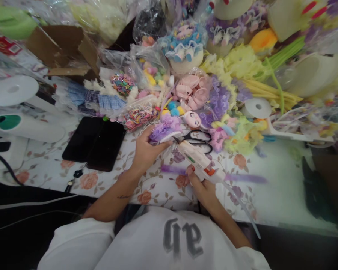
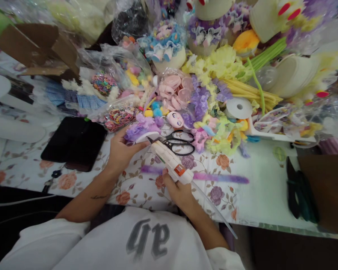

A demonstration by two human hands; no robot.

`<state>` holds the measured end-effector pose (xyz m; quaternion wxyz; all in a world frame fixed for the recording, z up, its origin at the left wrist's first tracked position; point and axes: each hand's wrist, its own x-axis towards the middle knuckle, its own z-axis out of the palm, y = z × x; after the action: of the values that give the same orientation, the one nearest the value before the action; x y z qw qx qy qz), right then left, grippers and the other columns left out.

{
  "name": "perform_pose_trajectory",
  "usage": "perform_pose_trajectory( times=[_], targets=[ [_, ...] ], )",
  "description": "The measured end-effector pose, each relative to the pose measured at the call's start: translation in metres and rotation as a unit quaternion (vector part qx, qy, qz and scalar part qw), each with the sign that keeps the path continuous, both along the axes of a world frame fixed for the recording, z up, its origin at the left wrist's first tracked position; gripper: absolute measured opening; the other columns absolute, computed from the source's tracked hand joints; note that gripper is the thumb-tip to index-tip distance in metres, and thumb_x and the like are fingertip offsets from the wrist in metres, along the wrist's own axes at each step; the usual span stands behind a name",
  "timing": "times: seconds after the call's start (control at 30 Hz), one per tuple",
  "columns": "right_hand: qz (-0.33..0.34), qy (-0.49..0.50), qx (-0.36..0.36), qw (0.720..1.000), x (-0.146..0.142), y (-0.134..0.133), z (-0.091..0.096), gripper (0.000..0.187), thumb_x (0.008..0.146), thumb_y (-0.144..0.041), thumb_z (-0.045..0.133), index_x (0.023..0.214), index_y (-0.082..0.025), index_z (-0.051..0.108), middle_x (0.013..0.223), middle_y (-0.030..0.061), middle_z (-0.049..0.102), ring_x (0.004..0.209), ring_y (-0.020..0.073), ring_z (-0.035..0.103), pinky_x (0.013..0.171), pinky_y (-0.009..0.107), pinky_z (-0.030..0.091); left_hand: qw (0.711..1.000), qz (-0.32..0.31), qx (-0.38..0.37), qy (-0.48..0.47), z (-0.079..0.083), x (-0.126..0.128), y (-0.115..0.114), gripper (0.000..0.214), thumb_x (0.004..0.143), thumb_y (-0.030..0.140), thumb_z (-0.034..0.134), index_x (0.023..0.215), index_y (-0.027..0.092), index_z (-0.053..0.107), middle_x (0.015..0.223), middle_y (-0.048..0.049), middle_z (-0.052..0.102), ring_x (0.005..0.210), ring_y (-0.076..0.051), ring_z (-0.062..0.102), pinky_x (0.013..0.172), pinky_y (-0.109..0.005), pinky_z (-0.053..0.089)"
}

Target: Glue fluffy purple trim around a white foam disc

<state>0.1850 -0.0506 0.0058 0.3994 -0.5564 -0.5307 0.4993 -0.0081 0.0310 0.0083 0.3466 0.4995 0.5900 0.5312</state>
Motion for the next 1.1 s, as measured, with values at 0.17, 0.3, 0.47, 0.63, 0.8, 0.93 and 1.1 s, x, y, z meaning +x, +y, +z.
perform_pose_trajectory(
  times=[0.17,0.3,0.47,0.63,0.8,0.93,1.1],
  targets=[
    [-0.011,0.007,0.004,1.0,-0.001,0.001,0.003,0.029,0.09,-0.042,0.054,0.069,-0.023,0.056,0.055,-0.0021,0.06,0.057,0.0162,0.06,0.06,0.03,0.051,1.0,-0.008,-0.005,0.009,0.001,0.0,0.0,0.06,0.059,0.039,0.088,0.112,0.017,0.069,0.107,-0.0081,0.073,0.099,-0.027,0.068,0.092,-0.04,0.054],
    [0.008,0.002,-0.005,1.0,-0.002,0.001,0.005,0.028,0.089,-0.038,0.055,0.065,-0.023,0.057,0.056,-0.002,0.062,0.055,0.0153,0.061,0.059,0.028,0.051,1.0,-0.009,-0.013,0.013,0.002,0.0,-0.001,0.06,0.058,0.04,0.088,0.11,0.017,0.07,0.104,-0.008,0.073,0.096,-0.027,0.069,0.089,-0.04,0.055],
    [-0.002,0.018,-0.003,1.0,-0.004,0.001,0.008,0.028,0.09,-0.038,0.053,0.067,-0.023,0.059,0.056,-0.0013,0.065,0.057,0.0157,0.064,0.06,0.027,0.053,1.0,-0.008,-0.022,0.02,0.002,-0.001,-0.001,0.064,0.059,0.041,0.087,0.115,0.016,0.069,0.107,-0.0088,0.073,0.1,-0.029,0.068,0.091,-0.04,0.055],
    [0.018,0.017,-0.015,1.0,-0.007,0.003,0.017,0.029,0.086,-0.036,0.054,0.06,-0.024,0.055,0.053,-0.0012,0.065,0.053,0.015,0.063,0.055,0.026,0.054,1.0,-0.008,-0.021,0.019,0.001,-0.002,-0.001,0.062,0.059,0.041,0.087,0.113,0.016,0.069,0.106,-0.0082,0.073,0.099,-0.029,0.068,0.092,-0.041,0.054],
    [0.022,0.014,-0.007,1.0,-0.007,0.004,0.018,0.025,0.086,-0.032,0.054,0.063,-0.024,0.055,0.053,-0.002,0.065,0.053,0.0151,0.064,0.056,0.026,0.054,1.0,-0.01,-0.022,0.021,0.0,-0.002,-0.001,0.061,0.06,0.04,0.086,0.113,0.016,0.069,0.105,-0.0079,0.073,0.097,-0.027,0.067,0.09,-0.039,0.053],
    [0.047,0.023,-0.008,0.999,-0.007,0.003,0.016,0.025,0.087,-0.033,0.052,0.064,-0.023,0.054,0.057,-0.0017,0.065,0.055,0.015,0.065,0.06,0.027,0.055,0.999,-0.01,-0.026,0.017,0.0,-0.002,-0.001,0.06,0.058,0.039,0.086,0.111,0.016,0.07,0.102,-0.0072,0.073,0.093,-0.026,0.068,0.088,-0.039,0.054],
    [0.025,0.012,-0.014,1.0,-0.006,0.002,0.017,0.028,0.087,-0.033,0.052,0.062,-0.023,0.054,0.055,-0.0018,0.064,0.054,0.0143,0.064,0.057,0.025,0.053,0.999,-0.006,-0.027,0.02,0.002,-0.002,-0.001,0.065,0.057,0.042,0.087,0.114,0.015,0.069,0.109,-0.0096,0.072,0.102,-0.029,0.066,0.094,-0.041,0.052]
  ],
)
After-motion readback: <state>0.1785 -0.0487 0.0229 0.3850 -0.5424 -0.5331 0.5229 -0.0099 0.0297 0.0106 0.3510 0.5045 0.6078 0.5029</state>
